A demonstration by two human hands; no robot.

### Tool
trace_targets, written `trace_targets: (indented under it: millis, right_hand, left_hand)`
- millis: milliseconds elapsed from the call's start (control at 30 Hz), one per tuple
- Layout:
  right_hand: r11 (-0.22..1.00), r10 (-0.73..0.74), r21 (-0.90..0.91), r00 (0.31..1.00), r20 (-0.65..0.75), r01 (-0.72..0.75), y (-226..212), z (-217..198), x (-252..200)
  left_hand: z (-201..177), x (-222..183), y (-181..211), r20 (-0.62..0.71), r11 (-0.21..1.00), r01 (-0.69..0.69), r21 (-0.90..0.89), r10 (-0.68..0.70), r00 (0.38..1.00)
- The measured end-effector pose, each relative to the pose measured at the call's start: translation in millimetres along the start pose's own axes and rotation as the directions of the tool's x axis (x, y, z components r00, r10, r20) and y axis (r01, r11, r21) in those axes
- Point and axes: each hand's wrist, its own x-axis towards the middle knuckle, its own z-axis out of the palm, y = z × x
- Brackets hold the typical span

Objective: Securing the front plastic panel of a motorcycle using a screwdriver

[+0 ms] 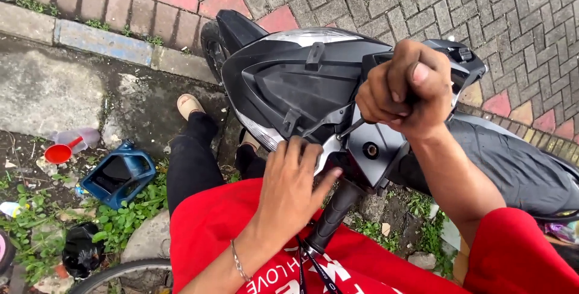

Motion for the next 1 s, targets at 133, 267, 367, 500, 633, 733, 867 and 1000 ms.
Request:
trace_targets:
  millis: [133,267,367,500,633,733,867,1000]
  right_hand:
    - [0.982,-0.044,-0.190,0.969,-0.244,-0.003,-0.3,24.6,-0.4]
    - [0.915,-0.129,-0.401,0.921,-0.369,-0.033,1.8,39.8,0.1]
    - [0.907,-0.139,-0.421,0.941,-0.310,-0.005,-1.9,41.5,-3.8]
    - [0.906,-0.104,-0.424,0.967,-0.231,-0.004,-4.9,41.8,-8.8]
    - [0.929,-0.072,-0.371,0.980,-0.186,-0.002,-7.1,36.3,-8.9]
    - [0.937,-0.038,-0.348,0.983,-0.181,-0.028,-6.2,32.6,-7.8]
    - [0.935,-0.073,-0.353,0.982,-0.177,0.006,-6.0,28.8,-7.5]
    - [0.967,-0.024,-0.254,0.991,-0.129,-0.010,-3.0,20.8,-8.1]
  left_hand:
    - [19.3,-4.1,19.3,-0.018,0.989,-0.137,0.064,0.138,0.990]
    - [38.4,3.3,26.0,-0.041,0.999,-0.044,-0.020,0.043,0.998]
    - [41.6,4.2,27.8,-0.002,0.978,0.041,-0.205,-0.042,0.999]
    - [46.1,2.8,28.0,-0.048,0.954,0.078,-0.289,-0.096,0.994]
    - [49.2,3.3,26.7,-0.035,0.921,0.144,-0.361,-0.168,0.985]
    - [59.6,-0.7,23.8,-0.095,0.923,0.112,-0.368,-0.157,0.983]
    - [62.7,-1.4,22.1,-0.123,0.922,0.087,-0.377,-0.143,0.982]
    - [43.2,1.3,20.4,-0.067,0.902,0.091,-0.423,-0.131,0.989]
